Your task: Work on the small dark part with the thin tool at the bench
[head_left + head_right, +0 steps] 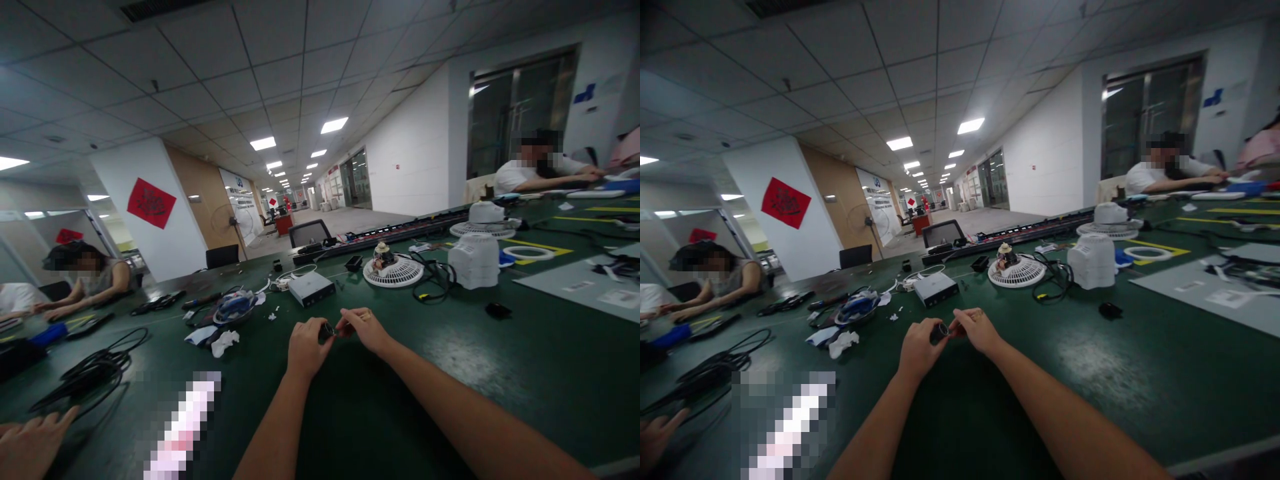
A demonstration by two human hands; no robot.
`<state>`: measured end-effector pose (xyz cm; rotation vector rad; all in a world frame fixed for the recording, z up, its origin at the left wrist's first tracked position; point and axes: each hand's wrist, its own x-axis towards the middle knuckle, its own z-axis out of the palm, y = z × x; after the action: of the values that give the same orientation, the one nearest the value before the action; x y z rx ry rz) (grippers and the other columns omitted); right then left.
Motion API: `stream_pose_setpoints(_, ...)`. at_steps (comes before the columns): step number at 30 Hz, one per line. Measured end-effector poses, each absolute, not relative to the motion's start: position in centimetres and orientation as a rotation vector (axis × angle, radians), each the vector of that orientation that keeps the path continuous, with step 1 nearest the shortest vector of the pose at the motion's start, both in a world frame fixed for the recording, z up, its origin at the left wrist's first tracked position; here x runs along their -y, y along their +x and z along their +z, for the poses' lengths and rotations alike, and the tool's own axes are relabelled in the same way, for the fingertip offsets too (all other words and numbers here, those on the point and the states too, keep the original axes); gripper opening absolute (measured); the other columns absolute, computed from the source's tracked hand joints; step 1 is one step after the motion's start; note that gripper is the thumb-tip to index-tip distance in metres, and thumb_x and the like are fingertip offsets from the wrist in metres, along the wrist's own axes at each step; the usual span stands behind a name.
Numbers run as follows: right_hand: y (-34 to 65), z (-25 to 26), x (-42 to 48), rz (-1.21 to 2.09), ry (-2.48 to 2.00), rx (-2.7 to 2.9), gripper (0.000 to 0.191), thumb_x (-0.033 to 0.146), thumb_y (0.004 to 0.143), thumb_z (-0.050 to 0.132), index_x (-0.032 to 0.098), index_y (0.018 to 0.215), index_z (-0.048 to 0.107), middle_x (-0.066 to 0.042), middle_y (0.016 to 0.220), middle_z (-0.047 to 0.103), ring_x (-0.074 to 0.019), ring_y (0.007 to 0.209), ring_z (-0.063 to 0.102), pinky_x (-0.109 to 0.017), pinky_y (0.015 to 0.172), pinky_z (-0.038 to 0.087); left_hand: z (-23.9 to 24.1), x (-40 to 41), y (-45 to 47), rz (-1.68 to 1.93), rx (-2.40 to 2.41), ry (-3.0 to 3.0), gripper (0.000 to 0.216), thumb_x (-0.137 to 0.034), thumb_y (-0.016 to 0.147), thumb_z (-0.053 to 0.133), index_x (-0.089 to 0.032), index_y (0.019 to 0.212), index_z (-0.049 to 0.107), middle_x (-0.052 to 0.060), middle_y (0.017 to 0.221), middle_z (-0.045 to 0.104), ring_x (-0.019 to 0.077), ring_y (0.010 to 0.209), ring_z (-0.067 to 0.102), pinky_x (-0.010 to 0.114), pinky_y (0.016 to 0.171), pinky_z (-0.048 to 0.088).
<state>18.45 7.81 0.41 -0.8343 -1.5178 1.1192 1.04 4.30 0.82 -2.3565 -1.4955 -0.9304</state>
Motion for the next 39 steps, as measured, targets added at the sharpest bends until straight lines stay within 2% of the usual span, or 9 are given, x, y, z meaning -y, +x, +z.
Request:
stream_pose_setpoints(16,18.14,0.42,-7.47,1.053,-0.824,1.571,0.044,0.053,0.082,0.053,0.016,0.063,0.069,-0.005,0.060,0.068,-0.0176,0.057,0.064,-0.028,0.057,0.048,0.69,-4.44,1.22,-0.899,1.430,-2.409,0.026,-0.019,0.077,0.068,-0.023,0.102,0.061,0.002,0.098,0.068,0.0199,0.088,0.061,0.033,0.077,0.043)
stream_pose_setpoints(23,18.33,0.52,-7.34,0.958,-0.885,1.651,0.042,0.048,0.084,0.053,0.016,0.060,0.069,-0.006,0.061,0.069,-0.0182,0.058,0.064,-0.030,0.060,0.049,0.85,-4.28,1.46,-0.838,1.421,-2.435,0.024,-0.022,0.076,0.069,-0.024,0.099,0.062,0.002,0.094,0.067,0.0208,0.086,0.060,0.034,0.075,0.042)
stream_pose_setpoints(29,18.41,0.45,-7.46,0.994,-0.809,1.639,0.042,0.050,0.084,0.050,0.016,0.068,0.071,-0.006,0.065,0.070,-0.0190,0.061,0.064,-0.029,0.058,0.048,0.64,-4.47,1.43,-0.905,1.469,-2.392,0.023,-0.023,0.076,0.070,-0.024,0.098,0.062,0.001,0.095,0.067,0.0194,0.085,0.060,0.033,0.074,0.042)
stream_pose_setpoints(35,18.60,0.41,-7.57,0.897,-0.861,1.637,0.046,0.048,0.085,0.048,0.016,0.058,0.068,-0.006,0.059,0.068,-0.0193,0.058,0.064,-0.030,0.061,0.049,0.70,-4.37,1.73,-0.837,1.466,-2.432,0.021,-0.027,0.078,0.068,-0.024,0.098,0.063,0.002,0.095,0.067,0.0190,0.085,0.060,0.032,0.075,0.040)
stream_pose_setpoints(39,18.61,0.18,-7.70,0.932,-0.839,1.655,0.045,0.048,0.084,0.048,0.015,0.063,0.069,-0.007,0.063,0.070,-0.0190,0.061,0.065,-0.029,0.060,0.049,0.61,-4.40,1.82,-0.831,1.483,-2.442,0.020,-0.027,0.078,0.067,-0.024,0.098,0.063,0.001,0.094,0.067,0.0189,0.084,0.059,0.032,0.075,0.040)
